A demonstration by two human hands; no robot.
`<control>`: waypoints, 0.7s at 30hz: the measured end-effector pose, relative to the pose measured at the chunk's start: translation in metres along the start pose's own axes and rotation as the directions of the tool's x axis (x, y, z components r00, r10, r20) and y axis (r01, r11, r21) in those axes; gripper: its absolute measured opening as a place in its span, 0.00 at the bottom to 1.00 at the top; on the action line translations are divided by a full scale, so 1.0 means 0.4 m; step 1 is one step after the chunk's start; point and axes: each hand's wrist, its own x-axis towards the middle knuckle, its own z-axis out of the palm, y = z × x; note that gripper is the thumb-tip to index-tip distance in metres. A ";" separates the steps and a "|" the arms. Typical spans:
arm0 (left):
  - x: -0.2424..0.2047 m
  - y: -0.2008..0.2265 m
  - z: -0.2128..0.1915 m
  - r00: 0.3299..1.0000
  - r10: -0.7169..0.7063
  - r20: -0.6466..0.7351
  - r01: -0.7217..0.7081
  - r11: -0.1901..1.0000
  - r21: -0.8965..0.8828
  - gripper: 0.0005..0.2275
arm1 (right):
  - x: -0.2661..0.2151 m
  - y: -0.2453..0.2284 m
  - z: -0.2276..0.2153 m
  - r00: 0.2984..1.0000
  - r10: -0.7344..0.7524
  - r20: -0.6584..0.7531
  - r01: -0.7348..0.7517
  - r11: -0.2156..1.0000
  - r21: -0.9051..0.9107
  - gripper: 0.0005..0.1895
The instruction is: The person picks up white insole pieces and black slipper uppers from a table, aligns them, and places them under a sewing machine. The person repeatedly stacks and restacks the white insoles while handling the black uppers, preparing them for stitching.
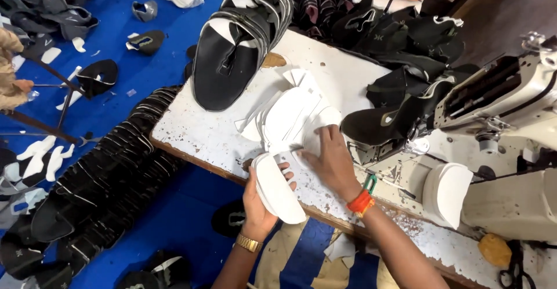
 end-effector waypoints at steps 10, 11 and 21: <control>-0.006 0.007 -0.005 0.999 -0.018 -0.036 0.022 0.995 0.095 0.27 | 0.004 0.099 0.061 0.986 -0.084 -0.143 0.065 0.989 -0.129 0.20; -0.003 0.007 -0.005 0.999 -0.033 -0.038 0.037 0.994 0.106 0.27 | 0.006 0.106 0.051 0.990 -0.034 -0.134 0.014 0.989 -0.150 0.17; -0.002 0.014 0.082 0.988 -0.099 -0.121 0.103 0.994 0.029 0.29 | -0.207 -0.023 0.025 0.945 -0.280 -0.170 0.280 0.960 -0.028 0.28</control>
